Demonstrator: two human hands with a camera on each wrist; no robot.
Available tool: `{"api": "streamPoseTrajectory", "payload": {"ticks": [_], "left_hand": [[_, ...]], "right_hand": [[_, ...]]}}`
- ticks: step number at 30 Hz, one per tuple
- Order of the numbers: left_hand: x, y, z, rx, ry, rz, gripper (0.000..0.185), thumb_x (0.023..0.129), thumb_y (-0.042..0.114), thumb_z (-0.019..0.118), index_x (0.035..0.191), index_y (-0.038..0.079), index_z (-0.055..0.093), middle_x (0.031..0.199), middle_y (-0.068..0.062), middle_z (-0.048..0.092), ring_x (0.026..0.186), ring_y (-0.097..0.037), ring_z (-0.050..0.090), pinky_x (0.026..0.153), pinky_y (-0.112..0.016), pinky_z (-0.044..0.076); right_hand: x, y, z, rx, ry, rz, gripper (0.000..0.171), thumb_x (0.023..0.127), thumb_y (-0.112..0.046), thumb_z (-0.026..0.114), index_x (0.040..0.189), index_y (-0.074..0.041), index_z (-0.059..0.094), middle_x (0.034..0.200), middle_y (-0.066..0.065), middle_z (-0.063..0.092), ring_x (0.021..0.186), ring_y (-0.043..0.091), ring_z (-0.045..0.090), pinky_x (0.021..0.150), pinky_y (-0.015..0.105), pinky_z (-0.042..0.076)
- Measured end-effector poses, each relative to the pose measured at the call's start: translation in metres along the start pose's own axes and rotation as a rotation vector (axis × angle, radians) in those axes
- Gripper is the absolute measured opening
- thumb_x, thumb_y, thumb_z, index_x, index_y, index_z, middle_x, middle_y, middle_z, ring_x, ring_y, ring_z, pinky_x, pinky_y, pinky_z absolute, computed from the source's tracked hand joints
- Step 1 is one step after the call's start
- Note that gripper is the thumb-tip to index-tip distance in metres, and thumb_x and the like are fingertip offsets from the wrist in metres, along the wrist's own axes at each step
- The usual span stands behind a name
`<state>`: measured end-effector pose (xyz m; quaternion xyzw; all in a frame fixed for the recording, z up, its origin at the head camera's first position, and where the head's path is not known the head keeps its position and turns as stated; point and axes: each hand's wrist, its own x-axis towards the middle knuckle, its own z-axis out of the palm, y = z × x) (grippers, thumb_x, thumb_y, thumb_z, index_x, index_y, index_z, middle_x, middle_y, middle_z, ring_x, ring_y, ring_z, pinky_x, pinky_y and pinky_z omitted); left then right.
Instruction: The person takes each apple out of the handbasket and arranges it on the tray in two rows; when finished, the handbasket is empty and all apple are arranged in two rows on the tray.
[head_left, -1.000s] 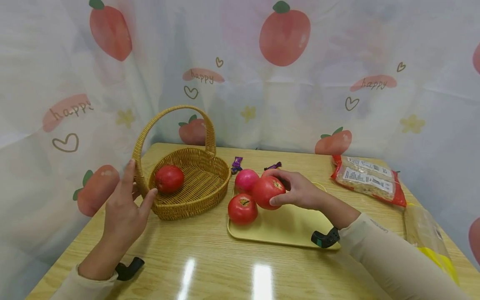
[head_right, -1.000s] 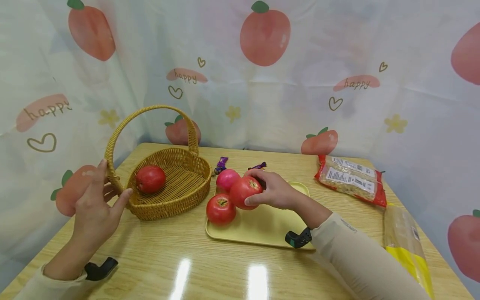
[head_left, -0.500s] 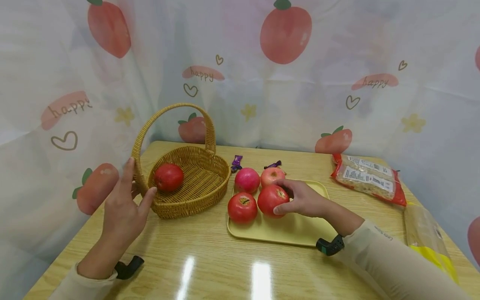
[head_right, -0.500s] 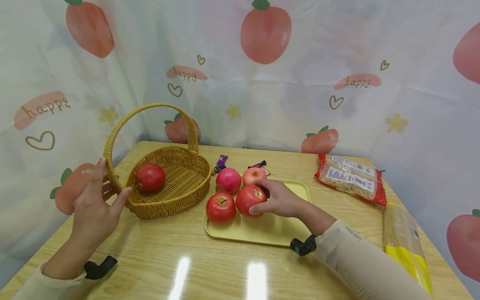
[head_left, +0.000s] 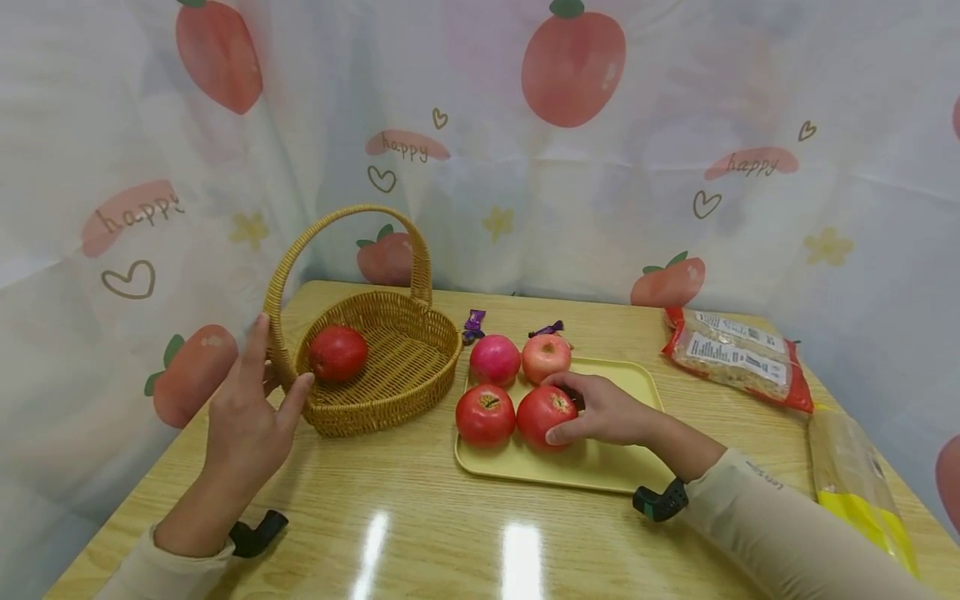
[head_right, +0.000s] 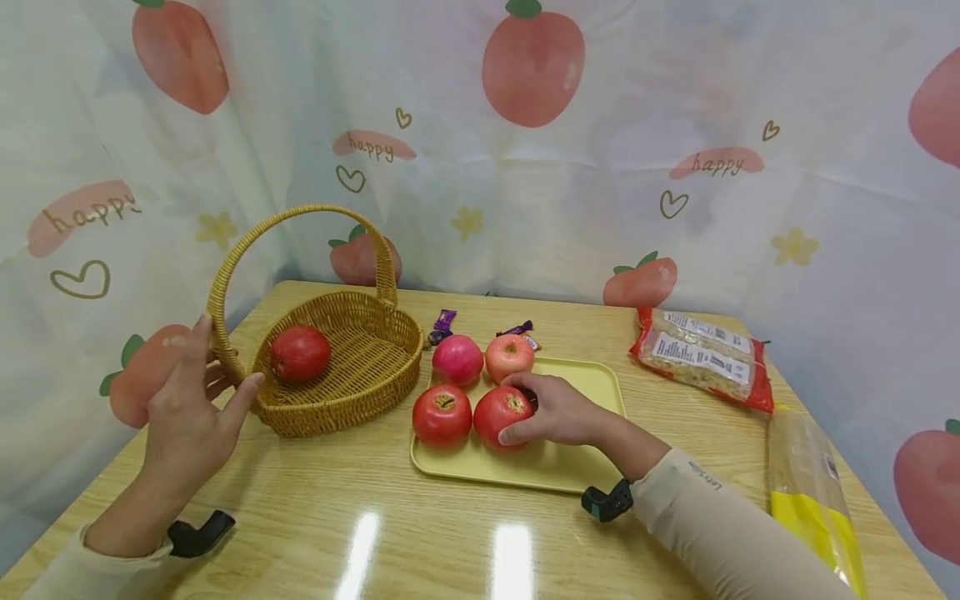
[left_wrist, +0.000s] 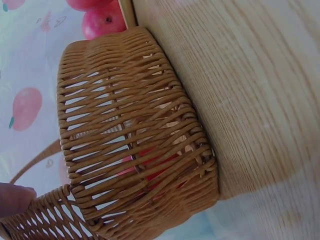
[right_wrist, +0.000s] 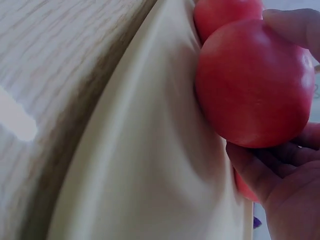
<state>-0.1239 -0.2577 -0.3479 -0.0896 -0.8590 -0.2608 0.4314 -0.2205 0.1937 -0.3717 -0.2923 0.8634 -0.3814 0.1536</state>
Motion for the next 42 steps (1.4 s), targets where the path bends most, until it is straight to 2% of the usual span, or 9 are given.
{"api": "streamPoseTrajectory", "payload": {"ticks": [9,17,21,22,27,28,29,36,42], "left_hand": [[0.0,-0.002,0.001,0.0,0.011,0.024,0.099,0.08,-0.001,0.085,0.163,0.011,0.031,0.113,-0.029,0.062,0.09,-0.045,0.071,0.093,0.008,0.027],[0.0,-0.002,0.0,0.002,0.011,0.03,0.1,0.081,-0.001,0.085,0.164,0.012,0.03,0.112,-0.03,0.062,0.09,-0.044,0.072,0.093,0.008,0.027],[0.0,-0.002,0.0,0.002,0.008,0.025,0.1,0.081,0.0,0.085,0.164,0.012,0.031,0.112,-0.029,0.062,0.09,-0.045,0.072,0.093,0.007,0.028],[0.0,-0.002,0.0,0.001,0.008,0.027,0.1,0.081,-0.001,0.085,0.164,0.012,0.031,0.113,-0.029,0.062,0.09,-0.045,0.072,0.093,0.005,0.034],[0.0,-0.001,0.0,-0.006,0.008,0.03,0.099,0.08,-0.002,0.085,0.163,0.011,0.032,0.113,-0.029,0.063,0.09,-0.046,0.072,0.094,0.004,0.037],[0.001,-0.001,0.0,-0.007,0.008,0.031,0.099,0.08,-0.003,0.085,0.163,0.011,0.032,0.113,-0.029,0.063,0.09,-0.046,0.072,0.094,0.004,0.037],[0.0,-0.001,0.0,-0.008,0.007,0.03,0.1,0.08,-0.003,0.085,0.163,0.011,0.031,0.114,-0.029,0.062,0.091,-0.046,0.072,0.093,0.007,0.03],[0.0,-0.001,0.0,-0.006,0.007,0.026,0.1,0.081,-0.001,0.086,0.163,0.012,0.031,0.115,-0.03,0.063,0.091,-0.046,0.073,0.092,0.007,0.028],[0.0,-0.001,0.0,-0.003,0.006,0.026,0.101,0.081,-0.001,0.086,0.164,0.012,0.031,0.115,-0.03,0.063,0.092,-0.046,0.072,0.092,0.008,0.026]], "right_hand": [[0.0,-0.001,-0.003,0.013,-0.023,-0.026,0.062,0.086,-0.037,0.082,0.138,-0.014,0.058,0.126,0.003,0.066,0.115,0.022,0.063,0.092,0.033,0.059],[-0.001,-0.004,-0.006,0.022,-0.03,-0.019,0.073,0.087,-0.038,0.081,0.146,-0.007,0.053,0.135,0.005,0.064,0.123,0.026,0.06,0.098,0.035,0.058],[0.0,-0.006,-0.008,0.029,-0.026,-0.027,0.077,0.087,-0.039,0.081,0.148,-0.005,0.051,0.139,0.005,0.063,0.129,0.027,0.059,0.105,0.039,0.055],[0.0,-0.007,-0.009,0.031,-0.026,-0.028,0.078,0.087,-0.039,0.081,0.149,-0.004,0.05,0.14,0.005,0.062,0.13,0.027,0.059,0.107,0.041,0.054],[0.001,-0.009,-0.009,0.05,-0.028,-0.035,0.084,0.086,-0.039,0.082,0.153,-0.004,0.045,0.148,0.011,0.058,0.137,0.03,0.055,0.114,0.05,0.048],[0.002,-0.009,-0.009,0.053,-0.028,-0.041,0.085,0.086,-0.039,0.082,0.153,-0.004,0.044,0.15,0.012,0.056,0.139,0.031,0.054,0.115,0.052,0.047],[0.002,-0.01,-0.01,0.055,-0.027,-0.047,0.086,0.087,-0.04,0.082,0.154,-0.003,0.043,0.152,0.014,0.055,0.141,0.032,0.053,0.117,0.054,0.045],[0.008,-0.016,-0.012,0.068,-0.026,-0.075,0.09,0.087,-0.041,0.08,0.157,-0.003,0.039,0.158,0.016,0.049,0.145,0.036,0.047,0.119,0.059,0.041],[0.018,-0.027,-0.012,0.086,-0.035,-0.133,0.086,0.088,-0.037,0.079,0.156,-0.001,0.04,0.155,0.017,0.051,0.145,0.038,0.048,0.12,0.058,0.04]]}}
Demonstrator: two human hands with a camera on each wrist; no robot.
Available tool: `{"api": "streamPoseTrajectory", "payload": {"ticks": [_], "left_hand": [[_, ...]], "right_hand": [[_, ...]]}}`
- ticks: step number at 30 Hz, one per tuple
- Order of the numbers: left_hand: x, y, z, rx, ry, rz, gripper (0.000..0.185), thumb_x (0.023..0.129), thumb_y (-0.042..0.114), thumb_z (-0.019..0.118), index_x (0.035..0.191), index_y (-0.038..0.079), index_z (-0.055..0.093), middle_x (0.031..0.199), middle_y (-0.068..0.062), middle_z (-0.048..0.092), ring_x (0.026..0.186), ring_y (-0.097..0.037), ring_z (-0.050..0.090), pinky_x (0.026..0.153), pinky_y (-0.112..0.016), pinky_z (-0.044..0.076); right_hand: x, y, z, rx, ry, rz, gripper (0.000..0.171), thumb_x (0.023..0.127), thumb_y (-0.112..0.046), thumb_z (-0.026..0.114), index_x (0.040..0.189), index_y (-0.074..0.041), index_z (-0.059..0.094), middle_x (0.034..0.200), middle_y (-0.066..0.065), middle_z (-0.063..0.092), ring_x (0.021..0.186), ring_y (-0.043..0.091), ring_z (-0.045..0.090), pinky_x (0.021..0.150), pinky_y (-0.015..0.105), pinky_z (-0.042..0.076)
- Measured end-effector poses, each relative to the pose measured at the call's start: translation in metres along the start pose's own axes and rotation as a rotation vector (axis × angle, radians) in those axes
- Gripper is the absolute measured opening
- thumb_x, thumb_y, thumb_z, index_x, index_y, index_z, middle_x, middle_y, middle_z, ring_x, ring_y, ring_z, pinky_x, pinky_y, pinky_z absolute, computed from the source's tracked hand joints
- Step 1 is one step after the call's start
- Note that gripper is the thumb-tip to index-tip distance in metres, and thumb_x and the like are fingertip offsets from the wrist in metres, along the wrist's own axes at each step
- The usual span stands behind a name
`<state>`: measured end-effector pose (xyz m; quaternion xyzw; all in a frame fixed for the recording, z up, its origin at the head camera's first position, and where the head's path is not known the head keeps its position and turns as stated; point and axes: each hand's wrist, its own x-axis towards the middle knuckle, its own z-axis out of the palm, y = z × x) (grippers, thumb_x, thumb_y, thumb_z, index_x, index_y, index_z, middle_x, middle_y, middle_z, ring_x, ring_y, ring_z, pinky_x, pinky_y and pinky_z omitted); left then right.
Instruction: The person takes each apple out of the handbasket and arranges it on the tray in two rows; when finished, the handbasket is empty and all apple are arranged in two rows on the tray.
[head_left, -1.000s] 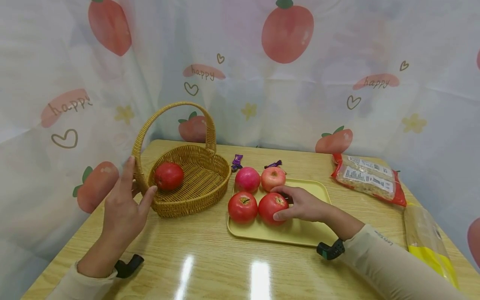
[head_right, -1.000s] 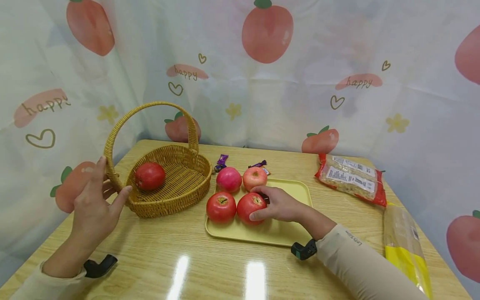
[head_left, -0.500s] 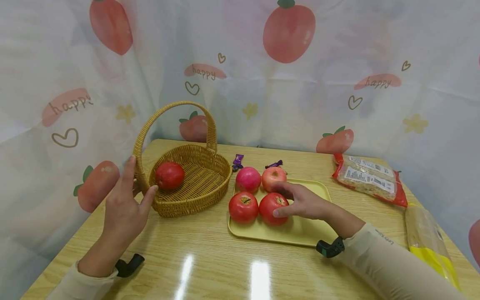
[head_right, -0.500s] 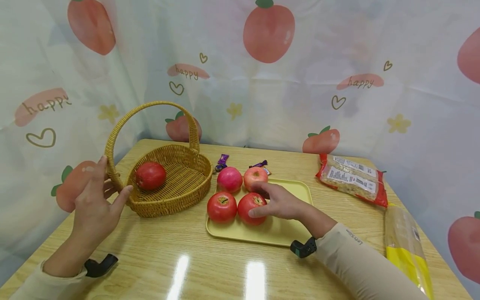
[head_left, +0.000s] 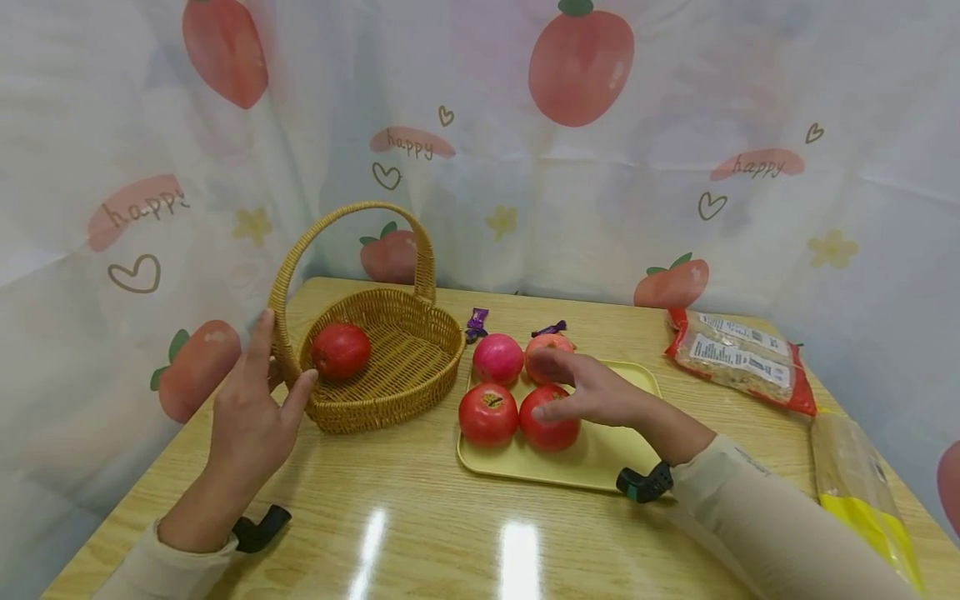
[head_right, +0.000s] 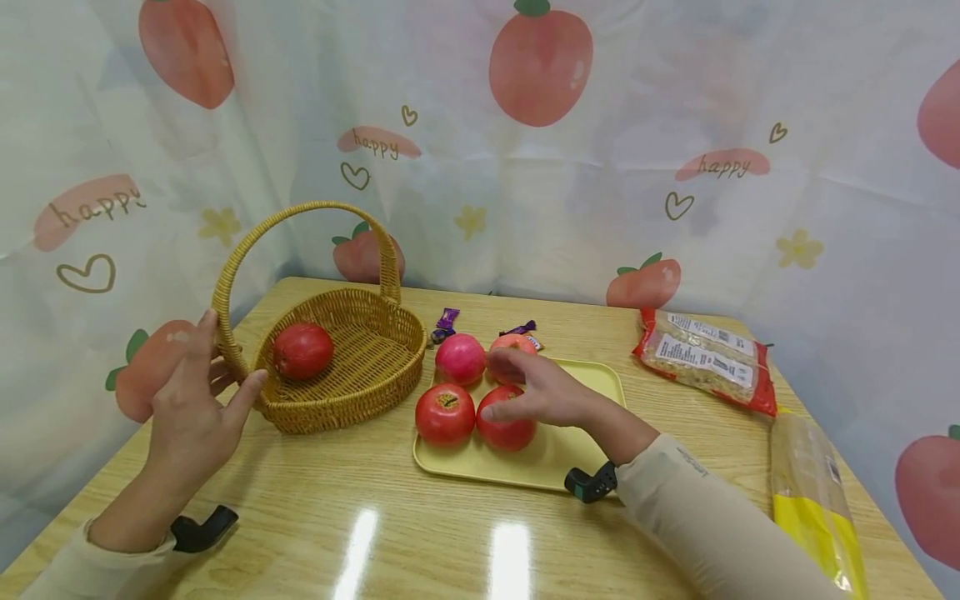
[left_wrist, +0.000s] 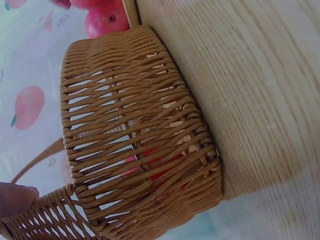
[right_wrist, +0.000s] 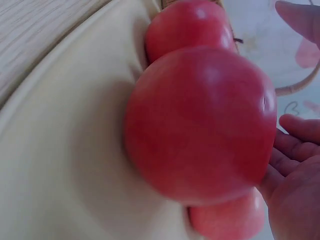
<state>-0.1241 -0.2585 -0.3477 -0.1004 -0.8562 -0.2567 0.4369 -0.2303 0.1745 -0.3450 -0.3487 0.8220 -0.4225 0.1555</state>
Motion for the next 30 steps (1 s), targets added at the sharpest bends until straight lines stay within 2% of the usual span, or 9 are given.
{"api": "streamPoseTrajectory", "payload": {"ticks": [4,7,10,13,17,21,23,25,30], "left_hand": [[0.001,0.0,0.0,0.0,-0.006,-0.011,0.099,0.082,0.0,0.086,0.164,0.013,0.031,0.115,-0.029,0.063,0.092,-0.046,0.072,0.096,0.002,0.034],[0.001,0.0,-0.001,0.011,-0.014,-0.02,0.099,0.083,0.001,0.085,0.164,0.014,0.03,0.115,-0.029,0.063,0.092,-0.045,0.073,0.089,-0.019,0.052],[0.001,0.0,-0.001,0.015,-0.017,-0.019,0.099,0.083,0.0,0.085,0.164,0.014,0.03,0.115,-0.028,0.063,0.091,-0.045,0.073,0.082,-0.04,0.053],[0.001,-0.002,-0.001,0.001,-0.02,-0.015,0.099,0.082,0.0,0.085,0.164,0.013,0.03,0.116,-0.028,0.063,0.092,-0.045,0.073,0.085,-0.023,0.056],[0.001,-0.003,-0.001,-0.015,-0.021,-0.008,0.1,0.081,-0.001,0.086,0.163,0.012,0.031,0.118,-0.029,0.062,0.092,-0.046,0.073,0.091,-0.003,0.045],[0.002,-0.004,0.0,-0.022,-0.013,0.004,0.1,0.08,-0.002,0.086,0.163,0.011,0.032,0.117,-0.029,0.063,0.09,-0.045,0.073,0.09,0.002,0.041],[0.002,-0.005,0.0,-0.025,-0.01,0.006,0.099,0.08,-0.002,0.086,0.162,0.011,0.033,0.116,-0.029,0.063,0.09,-0.045,0.073,0.09,0.006,0.033],[0.002,-0.005,0.0,-0.024,-0.007,0.012,0.099,0.079,-0.003,0.086,0.162,0.01,0.033,0.116,-0.028,0.064,0.09,-0.045,0.073,0.09,0.004,0.039],[0.002,-0.005,0.0,-0.02,-0.004,0.013,0.1,0.079,-0.003,0.087,0.162,0.01,0.033,0.115,-0.027,0.064,0.09,-0.045,0.073,0.089,0.004,0.04]], "right_hand": [[0.008,-0.006,0.001,-0.006,0.001,-0.022,0.086,0.088,-0.036,0.081,0.156,-0.001,0.04,0.155,0.014,0.051,0.145,0.036,0.048,0.121,0.055,0.04],[0.015,-0.012,0.003,-0.013,0.008,-0.022,0.088,0.087,-0.036,0.082,0.156,-0.002,0.039,0.156,0.013,0.051,0.146,0.033,0.048,0.121,0.053,0.039],[0.024,-0.019,0.004,-0.026,0.009,-0.032,0.089,0.086,-0.037,0.083,0.156,-0.002,0.04,0.156,0.012,0.051,0.147,0.03,0.047,0.121,0.053,0.039],[0.032,-0.026,0.005,-0.023,0.003,-0.045,0.088,0.086,-0.036,0.083,0.156,-0.003,0.041,0.156,0.012,0.051,0.147,0.03,0.048,0.121,0.054,0.04],[0.041,-0.036,0.007,-0.018,-0.002,-0.054,0.085,0.086,-0.036,0.083,0.156,-0.008,0.042,0.155,0.012,0.053,0.145,0.029,0.05,0.121,0.055,0.04],[0.049,-0.043,0.009,-0.034,-0.002,-0.054,0.081,0.086,-0.037,0.083,0.154,-0.016,0.045,0.154,0.007,0.054,0.144,0.026,0.051,0.12,0.053,0.041],[0.054,-0.045,0.01,-0.036,-0.004,-0.053,0.079,0.086,-0.038,0.082,0.153,-0.017,0.046,0.153,0.003,0.055,0.144,0.025,0.051,0.12,0.052,0.042],[0.058,-0.047,0.011,-0.024,-0.007,-0.057,0.078,0.086,-0.038,0.081,0.153,-0.017,0.047,0.152,0.001,0.055,0.144,0.024,0.051,0.12,0.051,0.042],[0.069,-0.053,0.014,0.049,-0.031,-0.081,0.079,0.087,-0.034,0.081,0.155,-0.015,0.044,0.152,0.001,0.054,0.145,0.025,0.049,0.122,0.051,0.039]]}}
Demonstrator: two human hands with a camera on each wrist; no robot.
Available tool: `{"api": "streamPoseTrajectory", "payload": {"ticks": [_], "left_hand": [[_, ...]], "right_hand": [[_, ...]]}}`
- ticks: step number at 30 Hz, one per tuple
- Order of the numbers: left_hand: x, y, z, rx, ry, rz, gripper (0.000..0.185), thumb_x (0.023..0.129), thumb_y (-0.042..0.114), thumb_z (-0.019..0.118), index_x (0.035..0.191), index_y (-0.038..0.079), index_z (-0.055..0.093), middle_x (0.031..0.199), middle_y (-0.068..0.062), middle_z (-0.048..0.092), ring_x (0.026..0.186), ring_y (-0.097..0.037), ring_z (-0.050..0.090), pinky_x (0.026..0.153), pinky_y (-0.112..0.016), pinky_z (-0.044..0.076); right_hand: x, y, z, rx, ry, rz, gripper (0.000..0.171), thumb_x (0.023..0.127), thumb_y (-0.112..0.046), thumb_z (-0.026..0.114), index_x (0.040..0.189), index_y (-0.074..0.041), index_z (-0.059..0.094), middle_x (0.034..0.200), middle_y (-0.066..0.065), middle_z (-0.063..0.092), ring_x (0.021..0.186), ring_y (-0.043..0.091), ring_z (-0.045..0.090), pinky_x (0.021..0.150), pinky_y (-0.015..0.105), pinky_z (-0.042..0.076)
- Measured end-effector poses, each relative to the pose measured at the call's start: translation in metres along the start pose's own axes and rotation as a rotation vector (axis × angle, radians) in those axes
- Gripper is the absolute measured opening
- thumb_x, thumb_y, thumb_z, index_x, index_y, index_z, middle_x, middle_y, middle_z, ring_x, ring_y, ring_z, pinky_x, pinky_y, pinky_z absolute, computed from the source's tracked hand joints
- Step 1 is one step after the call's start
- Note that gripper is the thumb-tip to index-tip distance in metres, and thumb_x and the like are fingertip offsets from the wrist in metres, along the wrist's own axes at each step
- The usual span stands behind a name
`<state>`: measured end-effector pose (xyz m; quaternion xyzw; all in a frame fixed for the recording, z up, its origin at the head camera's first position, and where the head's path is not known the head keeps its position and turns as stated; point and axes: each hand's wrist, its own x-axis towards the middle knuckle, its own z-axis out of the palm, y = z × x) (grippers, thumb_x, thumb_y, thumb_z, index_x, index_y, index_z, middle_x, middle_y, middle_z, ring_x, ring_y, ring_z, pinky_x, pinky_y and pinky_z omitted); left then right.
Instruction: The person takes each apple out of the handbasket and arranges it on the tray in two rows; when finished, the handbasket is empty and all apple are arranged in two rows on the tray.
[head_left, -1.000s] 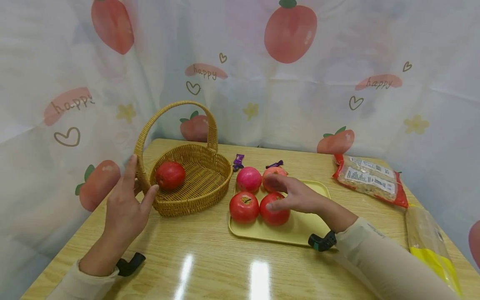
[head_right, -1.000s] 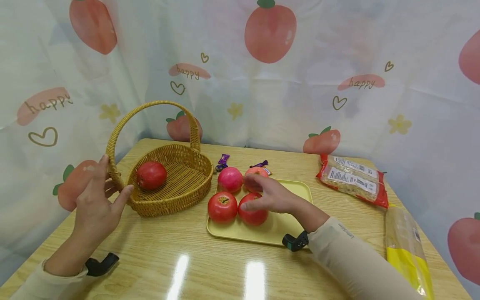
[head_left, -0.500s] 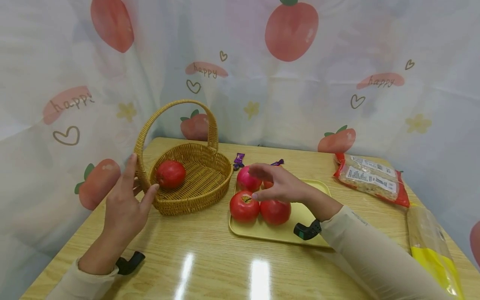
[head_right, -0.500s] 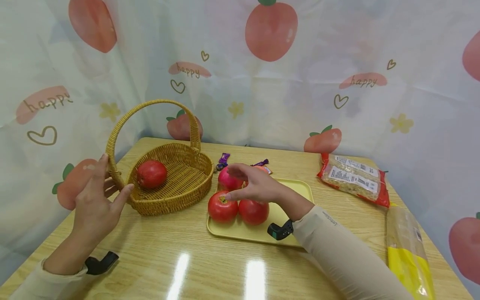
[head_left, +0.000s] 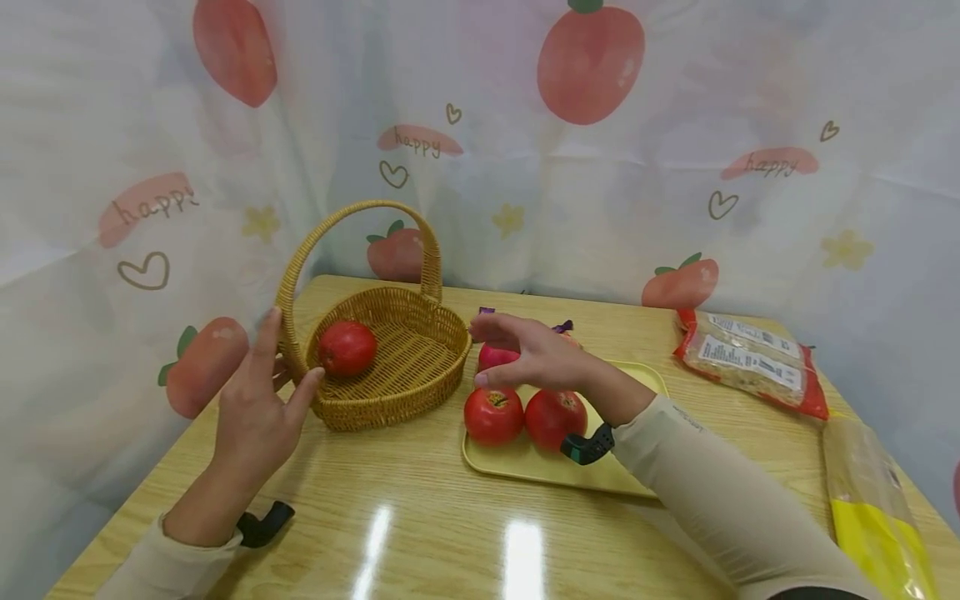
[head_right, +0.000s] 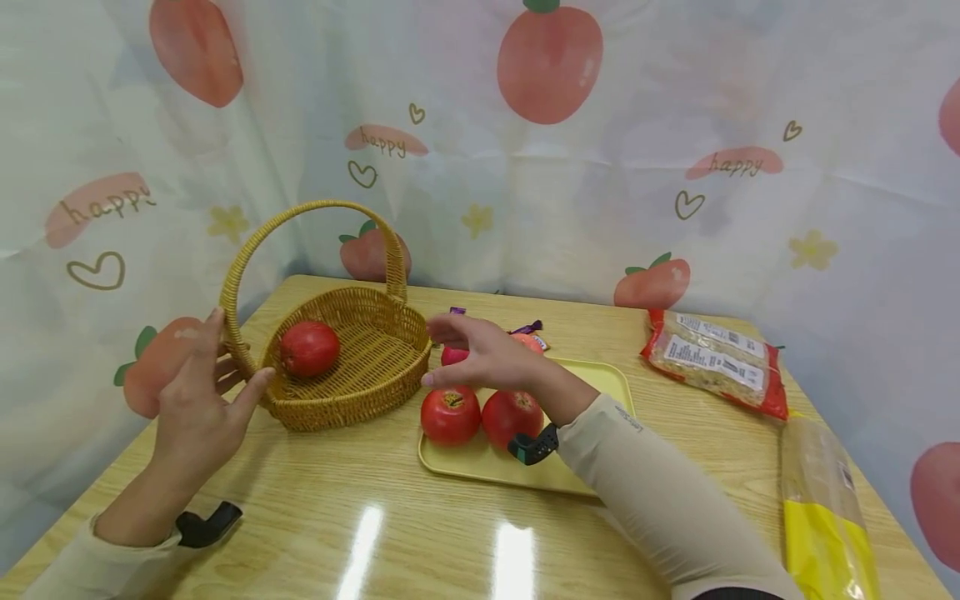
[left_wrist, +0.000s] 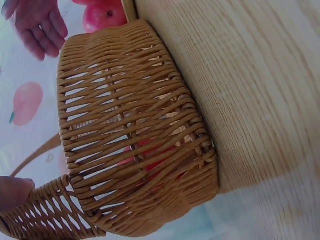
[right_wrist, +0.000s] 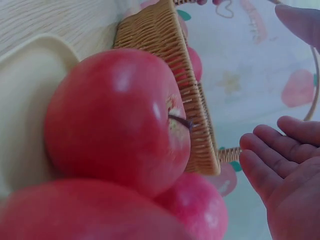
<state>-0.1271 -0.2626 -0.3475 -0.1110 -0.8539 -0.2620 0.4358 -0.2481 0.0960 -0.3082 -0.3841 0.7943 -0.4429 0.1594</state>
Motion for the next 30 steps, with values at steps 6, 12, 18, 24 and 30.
{"api": "streamPoseTrajectory", "payload": {"ticks": [6,12,18,24,30], "left_hand": [[0.0,0.001,0.0,0.017,0.002,0.005,0.1,0.078,-0.001,0.088,0.162,0.011,0.034,0.112,-0.026,0.065,0.088,-0.042,0.074,0.082,-0.02,0.058],[0.0,0.001,0.0,0.031,-0.001,0.001,0.1,0.08,0.001,0.088,0.163,0.013,0.033,0.109,-0.026,0.065,0.088,-0.04,0.075,0.075,-0.049,0.057],[0.0,0.002,-0.001,0.03,0.0,-0.001,0.1,0.08,0.001,0.088,0.163,0.013,0.033,0.108,-0.026,0.065,0.087,-0.04,0.074,0.08,-0.031,0.06],[-0.001,0.002,-0.001,0.021,0.007,0.003,0.1,0.08,0.0,0.088,0.163,0.012,0.034,0.108,-0.026,0.065,0.087,-0.039,0.074,0.089,0.007,0.032],[-0.001,0.001,0.0,0.022,0.006,0.002,0.1,0.079,0.0,0.088,0.163,0.012,0.034,0.111,-0.026,0.065,0.088,-0.039,0.074,0.088,-0.002,0.048]], "right_hand": [[0.013,-0.003,0.001,0.013,-0.029,-0.006,0.077,0.089,-0.032,0.08,0.155,-0.014,0.043,0.153,0.002,0.052,0.146,0.027,0.047,0.124,0.049,0.037],[0.026,-0.006,0.002,-0.01,-0.049,0.011,0.08,0.09,-0.035,0.08,0.157,-0.015,0.041,0.155,0.0,0.05,0.146,0.022,0.047,0.124,0.045,0.038],[0.045,-0.013,0.008,-0.06,-0.073,0.014,0.082,0.09,-0.039,0.078,0.159,-0.016,0.04,0.156,-0.003,0.051,0.145,0.019,0.048,0.123,0.039,0.039],[0.062,-0.019,0.016,-0.068,-0.094,0.019,0.083,0.09,-0.041,0.079,0.159,-0.016,0.04,0.155,-0.005,0.051,0.144,0.015,0.049,0.122,0.036,0.04],[0.079,-0.021,0.023,-0.083,-0.111,0.01,0.083,0.089,-0.042,0.079,0.157,-0.013,0.042,0.153,-0.003,0.053,0.143,0.016,0.05,0.121,0.033,0.04]]}}
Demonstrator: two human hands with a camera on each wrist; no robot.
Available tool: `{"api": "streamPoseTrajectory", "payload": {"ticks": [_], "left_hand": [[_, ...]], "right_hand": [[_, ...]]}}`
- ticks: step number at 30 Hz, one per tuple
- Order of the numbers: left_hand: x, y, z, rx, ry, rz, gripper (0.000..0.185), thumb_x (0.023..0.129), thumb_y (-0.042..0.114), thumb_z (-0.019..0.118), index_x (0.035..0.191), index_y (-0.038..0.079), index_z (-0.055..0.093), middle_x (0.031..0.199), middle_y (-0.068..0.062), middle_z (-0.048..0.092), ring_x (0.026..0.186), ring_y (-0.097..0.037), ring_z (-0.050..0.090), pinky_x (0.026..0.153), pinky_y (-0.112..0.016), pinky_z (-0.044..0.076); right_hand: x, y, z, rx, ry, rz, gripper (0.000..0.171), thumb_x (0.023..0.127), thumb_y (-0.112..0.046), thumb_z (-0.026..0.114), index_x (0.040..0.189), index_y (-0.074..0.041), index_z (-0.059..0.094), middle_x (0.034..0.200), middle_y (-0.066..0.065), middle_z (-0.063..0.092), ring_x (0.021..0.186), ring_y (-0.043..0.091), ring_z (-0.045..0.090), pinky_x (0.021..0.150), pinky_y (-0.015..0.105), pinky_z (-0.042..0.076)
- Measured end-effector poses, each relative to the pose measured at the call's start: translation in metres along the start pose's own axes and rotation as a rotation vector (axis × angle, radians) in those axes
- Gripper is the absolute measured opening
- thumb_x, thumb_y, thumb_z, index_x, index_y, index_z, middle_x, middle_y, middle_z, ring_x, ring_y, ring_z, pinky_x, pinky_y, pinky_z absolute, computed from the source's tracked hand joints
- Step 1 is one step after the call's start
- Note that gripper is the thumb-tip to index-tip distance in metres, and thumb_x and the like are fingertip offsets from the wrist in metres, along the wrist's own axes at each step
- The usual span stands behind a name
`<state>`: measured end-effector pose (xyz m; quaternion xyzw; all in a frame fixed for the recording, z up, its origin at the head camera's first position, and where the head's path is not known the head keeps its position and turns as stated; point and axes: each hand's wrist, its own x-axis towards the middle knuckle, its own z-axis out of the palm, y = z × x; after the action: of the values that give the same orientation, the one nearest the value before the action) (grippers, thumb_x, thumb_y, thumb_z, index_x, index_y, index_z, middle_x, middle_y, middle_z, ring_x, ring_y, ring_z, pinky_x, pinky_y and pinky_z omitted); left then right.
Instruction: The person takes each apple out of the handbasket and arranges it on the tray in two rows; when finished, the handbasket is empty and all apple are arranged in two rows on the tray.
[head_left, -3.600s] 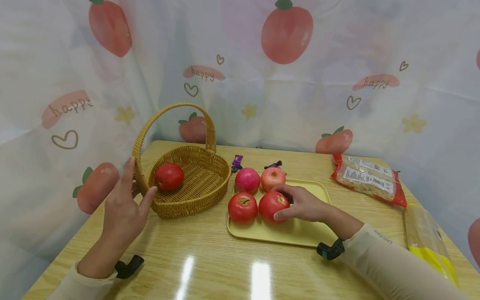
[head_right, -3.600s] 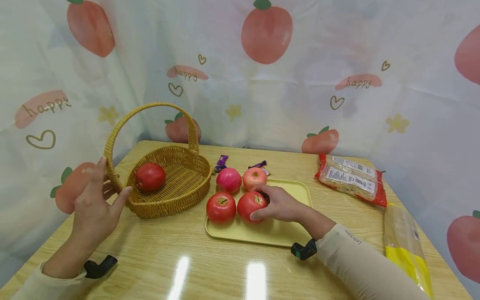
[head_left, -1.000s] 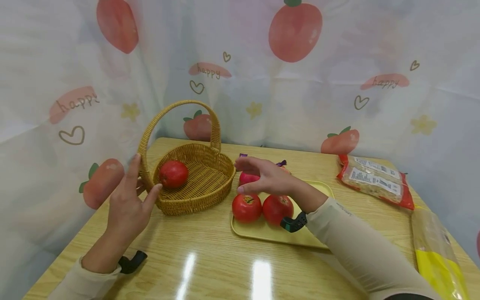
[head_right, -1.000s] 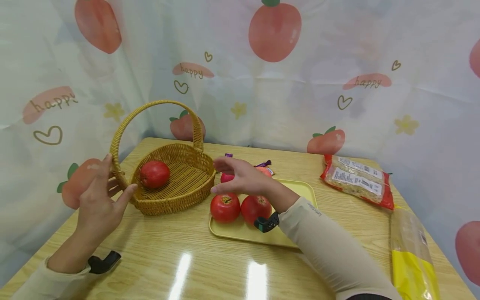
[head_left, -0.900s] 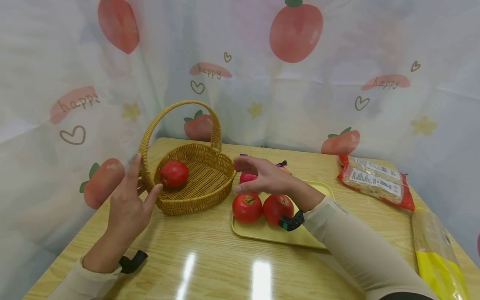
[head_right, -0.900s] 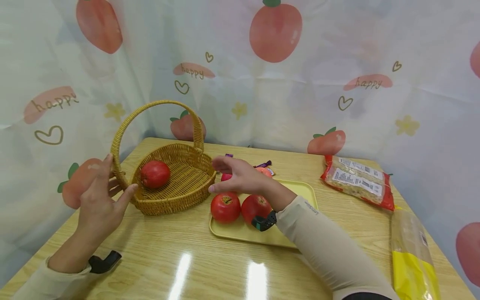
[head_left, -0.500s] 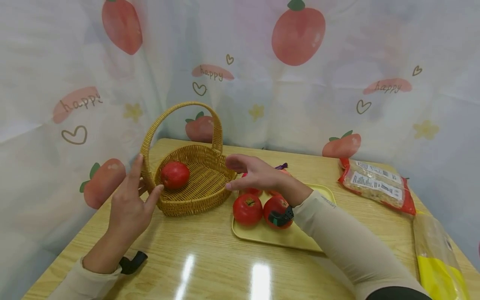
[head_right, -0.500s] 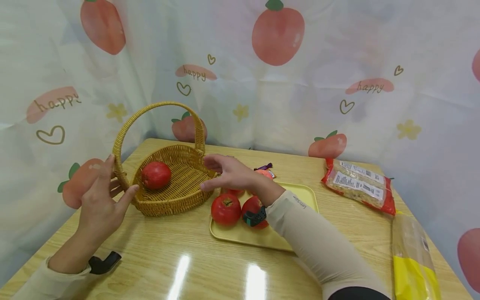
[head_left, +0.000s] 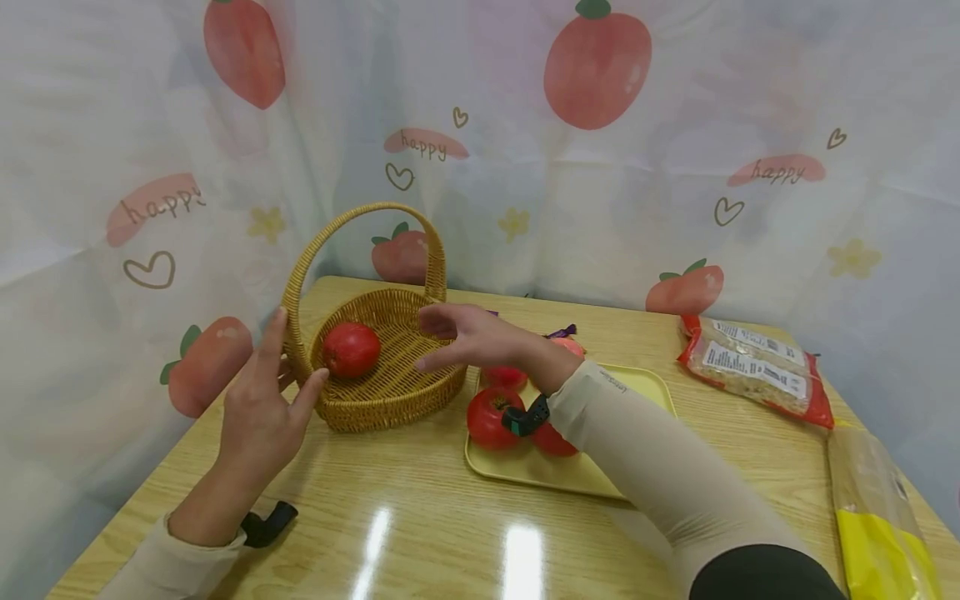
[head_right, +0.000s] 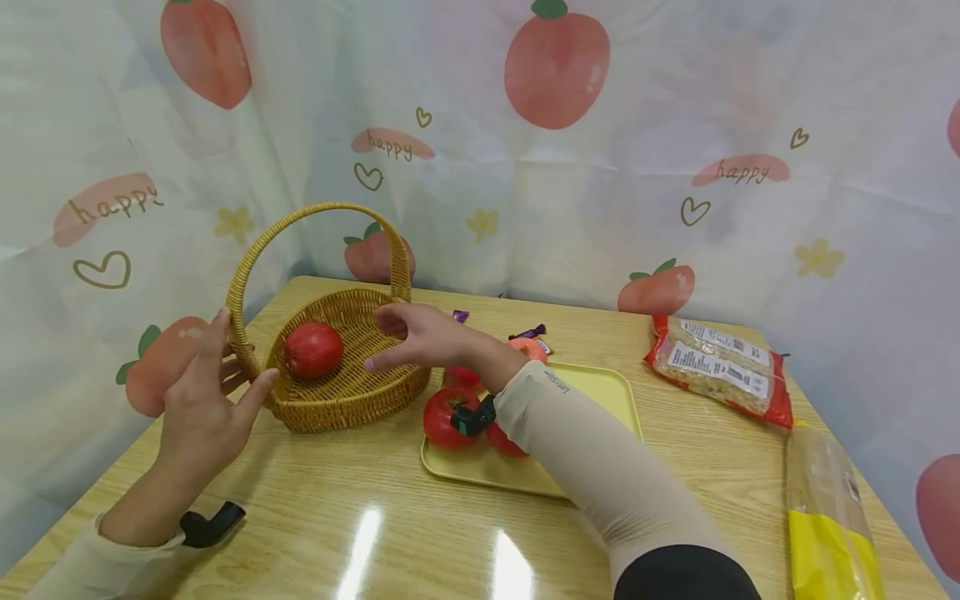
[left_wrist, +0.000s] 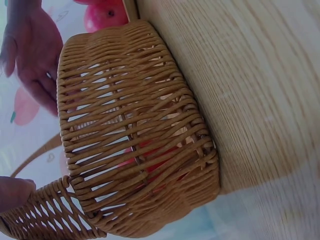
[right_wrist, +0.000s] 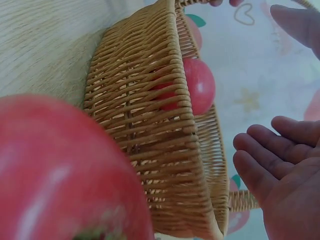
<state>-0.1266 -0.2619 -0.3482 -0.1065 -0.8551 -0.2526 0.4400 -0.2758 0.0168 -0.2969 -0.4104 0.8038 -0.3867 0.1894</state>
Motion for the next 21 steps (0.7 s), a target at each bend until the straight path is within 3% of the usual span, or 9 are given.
{"api": "streamPoseTrajectory", "payload": {"ticks": [3,5,8,9,12,21], "left_hand": [[0.001,0.0,0.001,-0.003,0.011,0.014,0.101,0.077,-0.001,0.089,0.162,0.012,0.035,0.111,-0.026,0.066,0.088,-0.04,0.074,0.085,-0.01,0.054],[0.001,-0.001,0.001,-0.004,0.013,0.015,0.101,0.077,-0.001,0.089,0.162,0.011,0.035,0.111,-0.026,0.066,0.088,-0.04,0.073,0.085,-0.004,0.05],[0.0,-0.001,0.002,0.003,0.01,0.008,0.1,0.078,0.0,0.088,0.162,0.011,0.035,0.113,-0.026,0.066,0.088,-0.04,0.073,0.079,-0.026,0.061],[0.0,-0.001,0.003,0.005,0.006,0.003,0.099,0.079,0.0,0.088,0.162,0.012,0.035,0.113,-0.026,0.066,0.088,-0.04,0.073,0.077,-0.035,0.061],[0.0,0.0,0.003,0.004,-0.003,-0.005,0.099,0.08,0.001,0.087,0.163,0.012,0.033,0.114,-0.027,0.065,0.087,-0.039,0.073,0.075,-0.047,0.06],[0.0,0.003,0.0,0.009,-0.01,-0.018,0.098,0.082,0.001,0.086,0.163,0.013,0.031,0.113,-0.028,0.064,0.088,-0.04,0.074,0.075,-0.05,0.059]], "right_hand": [[0.008,-0.002,0.002,-0.006,-0.012,0.011,0.083,0.089,-0.041,0.079,0.157,-0.013,0.042,0.154,-0.002,0.053,0.143,0.016,0.05,0.121,0.032,0.041],[0.013,-0.003,0.003,-0.012,-0.02,0.02,0.083,0.089,-0.042,0.079,0.157,-0.013,0.042,0.155,-0.001,0.053,0.144,0.016,0.05,0.12,0.032,0.041],[0.021,-0.004,0.004,-0.03,-0.027,0.024,0.082,0.089,-0.042,0.078,0.157,-0.012,0.042,0.154,0.001,0.054,0.143,0.017,0.051,0.119,0.033,0.043],[0.024,-0.004,0.004,-0.034,-0.027,0.024,0.082,0.089,-0.042,0.078,0.157,-0.012,0.043,0.153,0.001,0.055,0.142,0.017,0.052,0.119,0.033,0.043],[0.031,-0.005,0.006,-0.035,-0.031,0.021,0.082,0.089,-0.042,0.078,0.156,-0.011,0.044,0.152,0.003,0.056,0.141,0.018,0.053,0.118,0.033,0.044],[0.05,-0.011,0.011,-0.039,-0.037,0.046,0.082,0.088,-0.05,0.078,0.155,-0.015,0.047,0.15,0.001,0.056,0.138,0.016,0.054,0.117,0.034,0.045]]}}
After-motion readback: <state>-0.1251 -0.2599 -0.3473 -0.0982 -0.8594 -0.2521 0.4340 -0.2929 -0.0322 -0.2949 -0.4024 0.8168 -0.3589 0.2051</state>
